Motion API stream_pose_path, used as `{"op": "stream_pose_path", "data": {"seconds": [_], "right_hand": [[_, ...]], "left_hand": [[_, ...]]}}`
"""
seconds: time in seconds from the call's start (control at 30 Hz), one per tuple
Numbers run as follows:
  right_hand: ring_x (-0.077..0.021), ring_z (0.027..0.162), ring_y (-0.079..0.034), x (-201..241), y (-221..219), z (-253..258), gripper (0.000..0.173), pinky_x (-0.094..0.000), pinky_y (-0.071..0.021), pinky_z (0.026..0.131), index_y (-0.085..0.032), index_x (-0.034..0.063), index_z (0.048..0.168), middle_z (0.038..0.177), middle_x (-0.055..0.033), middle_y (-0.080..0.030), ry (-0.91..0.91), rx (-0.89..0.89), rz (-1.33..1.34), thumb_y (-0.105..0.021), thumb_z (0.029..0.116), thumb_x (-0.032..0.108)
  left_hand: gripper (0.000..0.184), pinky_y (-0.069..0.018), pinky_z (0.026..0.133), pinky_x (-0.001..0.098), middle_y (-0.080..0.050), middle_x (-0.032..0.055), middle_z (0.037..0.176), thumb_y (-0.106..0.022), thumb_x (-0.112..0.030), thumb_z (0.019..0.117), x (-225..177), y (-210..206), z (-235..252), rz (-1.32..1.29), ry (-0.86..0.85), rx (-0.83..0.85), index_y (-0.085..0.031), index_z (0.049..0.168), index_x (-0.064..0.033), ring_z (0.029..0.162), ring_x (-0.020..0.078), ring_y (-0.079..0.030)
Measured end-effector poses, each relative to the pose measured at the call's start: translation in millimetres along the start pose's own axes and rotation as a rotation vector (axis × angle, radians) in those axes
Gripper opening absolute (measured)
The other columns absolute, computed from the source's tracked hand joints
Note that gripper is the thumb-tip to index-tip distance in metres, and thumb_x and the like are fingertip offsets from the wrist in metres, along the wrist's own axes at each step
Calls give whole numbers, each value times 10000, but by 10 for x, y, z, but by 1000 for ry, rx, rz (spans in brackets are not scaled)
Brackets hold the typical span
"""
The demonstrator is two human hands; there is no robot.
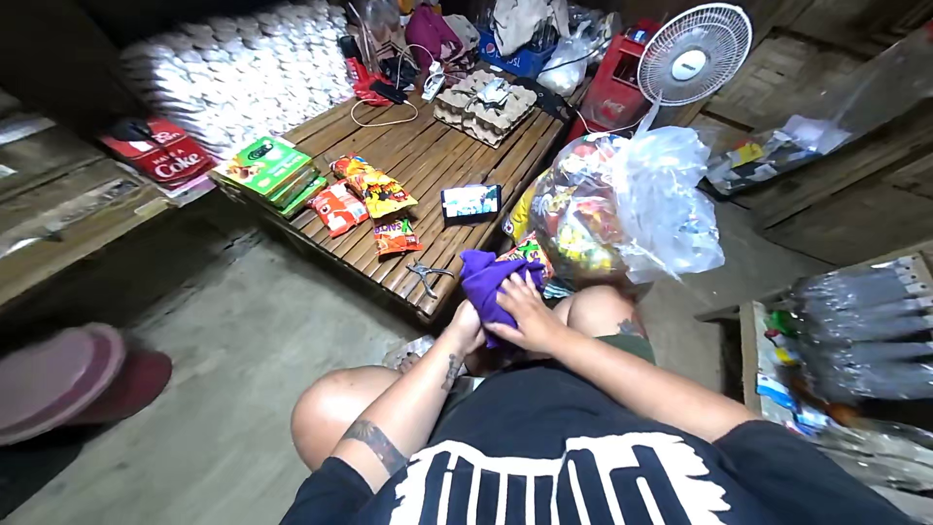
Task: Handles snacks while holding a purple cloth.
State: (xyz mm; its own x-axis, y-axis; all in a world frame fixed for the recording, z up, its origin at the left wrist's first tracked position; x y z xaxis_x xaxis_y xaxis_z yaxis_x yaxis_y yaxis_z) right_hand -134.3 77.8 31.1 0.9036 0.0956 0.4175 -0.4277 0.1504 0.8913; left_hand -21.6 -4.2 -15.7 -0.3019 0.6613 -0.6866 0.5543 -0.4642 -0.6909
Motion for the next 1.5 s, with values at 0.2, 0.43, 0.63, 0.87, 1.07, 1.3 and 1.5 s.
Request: {"op": "stream_pose_path", "data": {"seconds": [0.2, 0.43, 0.63, 0.87, 1.07, 1.3, 1.5], "right_hand": [[-382, 1506, -315, -653, 368, 201, 643, -533, -262, 1232, -414, -70, 1506, 1603, -264, -346, -512, -222, 262, -508, 1049, 373], [-477, 1472, -346, 14, 24, 4, 513, -710, -155, 1199, -603, 75, 1409, 1506, -284, -478, -128, -84, 72, -529, 1014, 392], [-394, 1467, -400, -343, 173, 134, 497, -639, -193, 1225, -601, 4, 1385, 1477, -236, -536, -212, -140, 56, -514, 1036, 348], [-441, 1508, -287, -421, 285, 131, 517, -595, -218, 1231, -496, 0, 1477, 1562, -268, -412, -488, -161, 46, -504, 1057, 301], [-434, 1510, -296, 75, 84, 65, 546, -654, -151, 1226, -469, 123, 1535, 1575, -262, -398, -229, 69, -31, -504, 1007, 258], [-418, 1240, -591, 633, 737, -44, 456, -564, -515, 986, -635, 146, 1355, 1377, -225, -586, -10, 247, -146, -633, 904, 75], [-328, 1139, -650, 1164, 977, -491, 336, -464, -579, 891, -661, 172, 1260, 1268, -161, -641, 465, 278, 10, -629, 936, 87]], "left_hand": [[657, -499, 1066, 420, -619, 126, 1318, 16, -420, 1092, 18, -50, 34, -58, -11, 341, -362, 1462, -31, 1234, 207, -608], [464, -567, 796, 326, -672, 30, 954, -120, -261, 1117, 58, -50, -49, 87, 69, 55, -542, 1191, -82, 885, 118, -663], [608, -527, 1000, 371, -659, 89, 1215, -22, -377, 1114, 19, -75, -26, 12, 39, 261, -452, 1392, -49, 1144, 164, -638], [634, -524, 1011, 383, -641, 103, 1269, -12, -403, 1105, 89, -77, 24, 70, 76, 320, -405, 1452, -45, 1174, 173, -629], [579, -560, 898, 363, -678, 85, 1114, -65, -383, 1122, 35, -65, -20, 36, 98, 105, -486, 1355, -62, 1024, 159, -667], [473, -567, 796, 331, -689, 31, 945, -110, -239, 1115, -33, -68, -71, -24, 50, 69, -558, 1154, -92, 881, 129, -670], [573, -519, 1033, 401, -605, 137, 1352, -44, -362, 1119, 16, 19, 136, -122, -46, 182, -234, 1600, -115, 1205, 199, -626]]}}
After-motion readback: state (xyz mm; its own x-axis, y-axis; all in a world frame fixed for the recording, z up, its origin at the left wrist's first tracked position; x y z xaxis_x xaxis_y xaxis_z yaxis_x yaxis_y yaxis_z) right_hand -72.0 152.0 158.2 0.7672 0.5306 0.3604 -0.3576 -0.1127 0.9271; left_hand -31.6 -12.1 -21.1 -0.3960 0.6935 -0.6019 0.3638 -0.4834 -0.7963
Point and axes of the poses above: each hand's wrist, its own z-axis towards the middle knuckle, its own y-axis out of the back of the hand, x = y × z, the point moved 2 cm from there along z, towards the middle knuckle
